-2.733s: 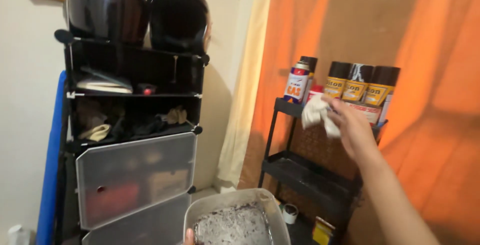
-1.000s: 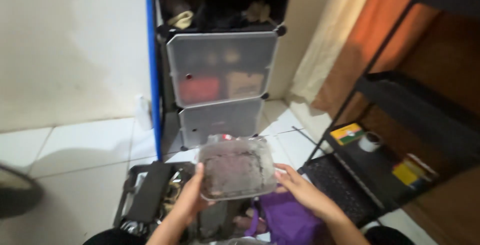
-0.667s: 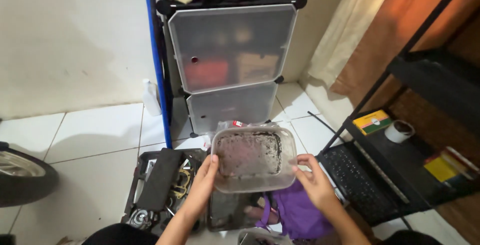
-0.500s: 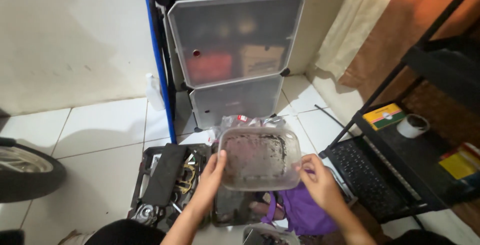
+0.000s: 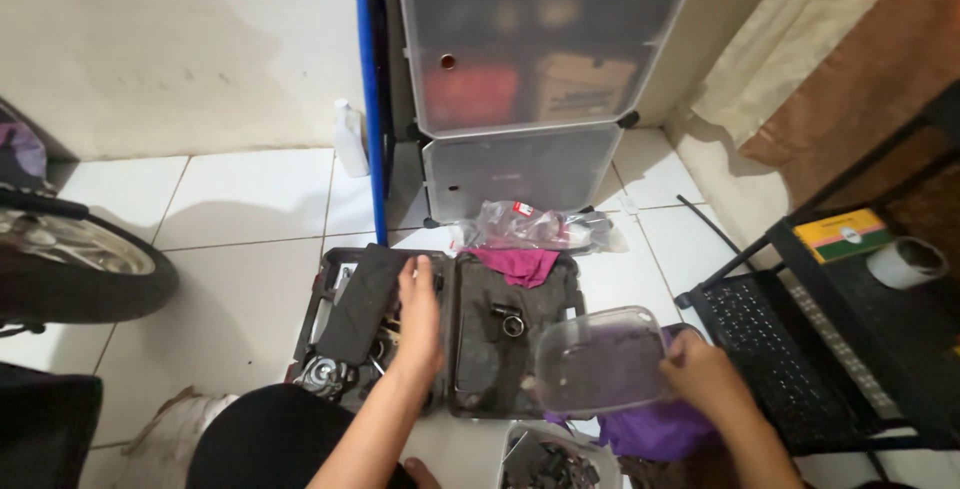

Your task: Sorting through various hardware components like screws and bolts and placing them into a plastic container.

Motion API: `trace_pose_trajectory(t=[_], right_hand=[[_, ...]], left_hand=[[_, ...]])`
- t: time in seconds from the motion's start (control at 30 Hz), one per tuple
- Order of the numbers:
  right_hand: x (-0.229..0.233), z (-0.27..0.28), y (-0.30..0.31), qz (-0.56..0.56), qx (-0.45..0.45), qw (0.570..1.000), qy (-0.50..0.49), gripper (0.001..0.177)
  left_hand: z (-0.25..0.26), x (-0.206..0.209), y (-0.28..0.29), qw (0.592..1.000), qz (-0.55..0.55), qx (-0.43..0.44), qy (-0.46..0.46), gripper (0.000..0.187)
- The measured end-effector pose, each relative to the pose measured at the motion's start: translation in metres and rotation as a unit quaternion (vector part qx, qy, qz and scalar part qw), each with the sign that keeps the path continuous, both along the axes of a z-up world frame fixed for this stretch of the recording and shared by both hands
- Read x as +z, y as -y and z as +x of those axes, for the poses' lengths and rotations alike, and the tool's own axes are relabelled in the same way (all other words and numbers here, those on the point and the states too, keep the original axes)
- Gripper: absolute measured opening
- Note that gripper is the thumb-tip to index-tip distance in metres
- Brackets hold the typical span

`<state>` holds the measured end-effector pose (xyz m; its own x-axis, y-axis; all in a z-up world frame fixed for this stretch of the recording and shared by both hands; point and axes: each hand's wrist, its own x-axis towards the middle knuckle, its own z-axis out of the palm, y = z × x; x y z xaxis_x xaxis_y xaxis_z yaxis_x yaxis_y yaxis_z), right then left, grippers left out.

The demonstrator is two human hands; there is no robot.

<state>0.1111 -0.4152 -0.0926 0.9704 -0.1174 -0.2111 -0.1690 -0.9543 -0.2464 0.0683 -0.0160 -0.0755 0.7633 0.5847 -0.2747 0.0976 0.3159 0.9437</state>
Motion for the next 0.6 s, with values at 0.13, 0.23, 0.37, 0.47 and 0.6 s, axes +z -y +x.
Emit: trace_pose_trajectory(t=[0.13, 0.23, 0.37, 0.47, 0.6], right_hand=[[-0.02, 0.004, -0.008, 0.06, -0.007, 0.995, -0.075, 0.019], [-0.043, 0.007, -0.001, 0.05, 0.019, 0.996, -0.07, 0.021], [-0.061, 0.013, 0.007, 0.028, 0.056, 0.997, -0.042, 0.025], [-0.07, 0.015, 0.009, 0.0, 0.061, 0.997, -0.05, 0.027], [-0.101, 0.02, 0.009, 0.065, 0.03, 0.995, -0.065, 0.026]], left_hand=[[0.001, -0.007, 0.003, 1.0, -0.024, -0.02, 0.002, 0.073], [-0.001, -0.002, 0.007, 0.999, -0.048, -0.026, -0.001, 0.074], [-0.005, 0.003, 0.009, 0.997, -0.066, -0.026, -0.01, 0.075], [0.005, -0.021, 0.009, 0.999, -0.05, -0.02, -0.007, 0.075], [0.006, -0.026, 0.011, 0.998, -0.054, -0.018, 0.009, 0.077]])
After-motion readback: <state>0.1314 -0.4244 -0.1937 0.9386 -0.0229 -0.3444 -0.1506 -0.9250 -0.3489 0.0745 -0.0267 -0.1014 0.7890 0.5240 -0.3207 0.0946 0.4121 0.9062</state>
